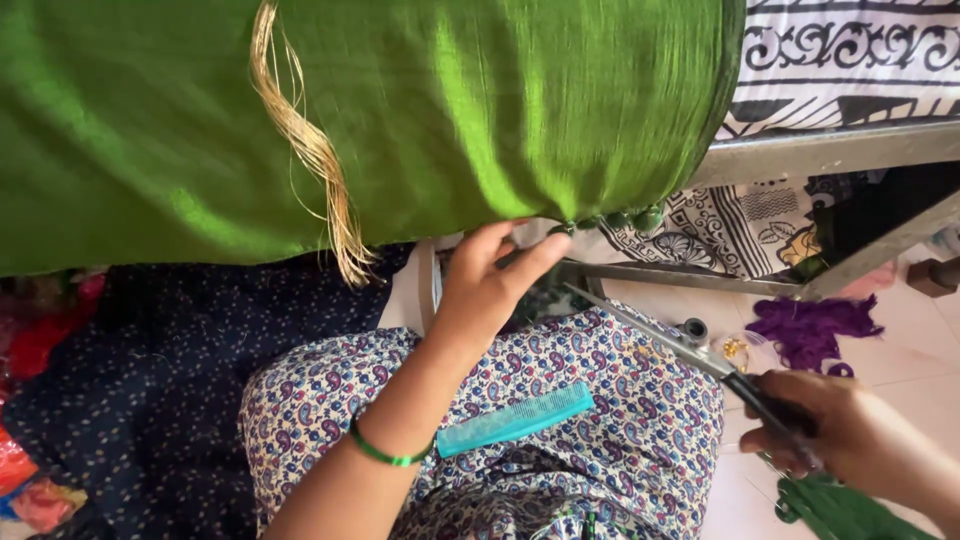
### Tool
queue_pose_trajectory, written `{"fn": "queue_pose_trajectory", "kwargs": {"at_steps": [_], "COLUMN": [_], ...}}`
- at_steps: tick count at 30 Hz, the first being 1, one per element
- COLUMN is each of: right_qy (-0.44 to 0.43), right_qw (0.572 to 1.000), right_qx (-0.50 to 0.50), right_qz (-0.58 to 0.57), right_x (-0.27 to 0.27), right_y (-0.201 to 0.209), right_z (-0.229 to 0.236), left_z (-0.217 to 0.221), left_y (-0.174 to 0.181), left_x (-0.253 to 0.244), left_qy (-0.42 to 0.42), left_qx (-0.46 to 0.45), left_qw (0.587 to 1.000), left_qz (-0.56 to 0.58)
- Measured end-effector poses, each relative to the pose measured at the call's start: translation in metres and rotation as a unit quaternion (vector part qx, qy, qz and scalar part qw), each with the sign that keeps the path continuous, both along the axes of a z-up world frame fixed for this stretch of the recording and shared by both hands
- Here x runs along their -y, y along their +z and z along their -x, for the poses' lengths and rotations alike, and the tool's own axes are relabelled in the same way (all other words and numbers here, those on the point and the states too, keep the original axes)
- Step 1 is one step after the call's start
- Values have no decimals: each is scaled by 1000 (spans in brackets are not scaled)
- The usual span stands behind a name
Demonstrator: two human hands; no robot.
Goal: Sewing and trimming decorative tassels onto the edge of green fabric using a needle, scissors, and a comb.
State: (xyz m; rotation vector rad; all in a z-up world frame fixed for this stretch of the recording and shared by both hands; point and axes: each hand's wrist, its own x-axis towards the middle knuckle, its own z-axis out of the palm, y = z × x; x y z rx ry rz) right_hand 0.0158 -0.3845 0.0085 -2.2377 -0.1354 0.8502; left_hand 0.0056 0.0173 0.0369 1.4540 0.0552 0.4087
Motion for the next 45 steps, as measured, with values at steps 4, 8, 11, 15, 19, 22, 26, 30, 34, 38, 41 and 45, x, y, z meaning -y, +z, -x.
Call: {"fn": "queue_pose_trajectory", "kwargs": {"at_steps": [4, 8, 11, 15, 19, 22, 26, 30, 34, 38, 41, 45], "right_qy": [49, 53, 46, 78, 123, 152, 208, 229, 287, 283, 265, 270], "right_qw": [952, 958, 947, 932, 916, 898, 892, 884, 873, 869, 879, 895], "right_qx": [101, 242, 221, 243, 320, 276, 302, 246, 308, 298, 269, 287], "right_qz": [284, 143, 229, 259, 208, 308, 265, 326, 247, 275, 292, 208], "right_x": [-22, 9, -9, -19, -35, -73, -99, -125, -120, -120, -119, -91], "right_y": [46, 36, 59, 62, 67, 94, 110, 124, 107, 102, 103, 82], "right_z": [6, -7, -12, -26, -36, -40, -48, -46, -54, -49, -43, -45], "left_z": [-25, -29, -20, -11, -12, -12, -8, -7, -6, -3, 0, 1], "left_y": [-25, -39, -44, -51, -60, -61, -58, -54, -54, -48, -47, -62], "left_x": [9, 15, 19, 19, 20, 19, 18, 18, 19, 19, 21, 15], "left_qy": [-89, -66, -66, -72, -85, -83, -51, -55, -51, -37, -44, -58], "left_qx": [-6, -20, 67, 103, 92, 90, 88, 90, 36, 85, 58, 17], "left_qw": [996, 996, 994, 991, 992, 992, 993, 994, 997, 994, 997, 996], "left_qz": [-11, -59, -49, -39, -26, -28, -56, -38, -42, -61, -29, -60]}}
